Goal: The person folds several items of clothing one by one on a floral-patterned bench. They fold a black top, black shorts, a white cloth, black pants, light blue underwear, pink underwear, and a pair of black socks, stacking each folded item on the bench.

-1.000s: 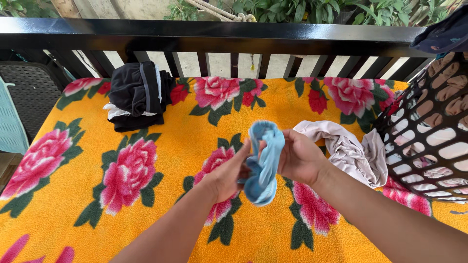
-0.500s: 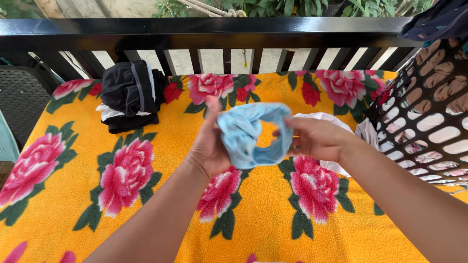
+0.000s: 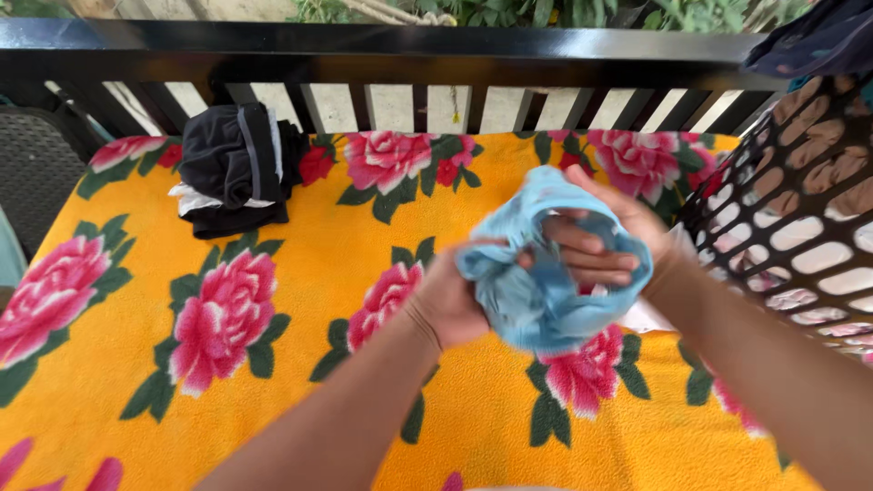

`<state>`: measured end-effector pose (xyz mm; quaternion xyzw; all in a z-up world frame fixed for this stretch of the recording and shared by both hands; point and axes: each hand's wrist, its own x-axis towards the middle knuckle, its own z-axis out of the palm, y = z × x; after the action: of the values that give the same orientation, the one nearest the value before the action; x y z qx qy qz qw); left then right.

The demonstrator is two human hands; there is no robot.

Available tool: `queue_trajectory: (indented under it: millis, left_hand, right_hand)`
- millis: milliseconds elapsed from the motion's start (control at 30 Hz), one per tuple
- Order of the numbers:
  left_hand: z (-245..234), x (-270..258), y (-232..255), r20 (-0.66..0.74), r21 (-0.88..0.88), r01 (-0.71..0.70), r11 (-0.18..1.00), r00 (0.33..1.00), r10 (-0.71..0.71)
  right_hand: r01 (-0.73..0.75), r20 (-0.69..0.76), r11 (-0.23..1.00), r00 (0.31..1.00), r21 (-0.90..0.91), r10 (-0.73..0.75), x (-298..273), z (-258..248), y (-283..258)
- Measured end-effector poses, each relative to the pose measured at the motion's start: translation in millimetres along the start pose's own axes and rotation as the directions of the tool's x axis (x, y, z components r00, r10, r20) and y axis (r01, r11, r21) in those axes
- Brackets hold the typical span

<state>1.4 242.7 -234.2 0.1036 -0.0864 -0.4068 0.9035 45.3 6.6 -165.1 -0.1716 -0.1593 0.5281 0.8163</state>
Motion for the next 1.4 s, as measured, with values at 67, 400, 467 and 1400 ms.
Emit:
queue_trajectory:
  millis: [67, 400, 467, 1400]
  left_hand:
    - [9.4, -13.4, 27.4, 0.103, 0.095, 0.082, 0.992, 0.99, -0.092]
    - [81.9, -13.7, 105.9, -0.761, 0.179, 0.439, -0.88, 0.629, 0.159]
    - [84.5, -8.0, 111.6, -0.764, 0.165, 0.424, -0.89, 0.626, 0.157]
    - [125.8, -39.2, 147.9, 0.452, 0.348, 0.21, -0.914, 0.817, 0.359]
  right_hand:
    - [-0.198, -0.346, 0.858, 0.938, -0.475, 0.025, -15.9, -11.5, -29.8]
    - [-0.531, -0.778, -0.742, 0.628, -0.409, -0.02, 7.5, 6.2, -80.2]
    - [-0.507, -0.814, -0.837, 0.564, -0.209, -0.139, 27.5, 15.1, -59.9]
    - [-0.297, -0.29, 0.13, 0.593, -0.946, -0.752, 6.4, 48.5, -72.1]
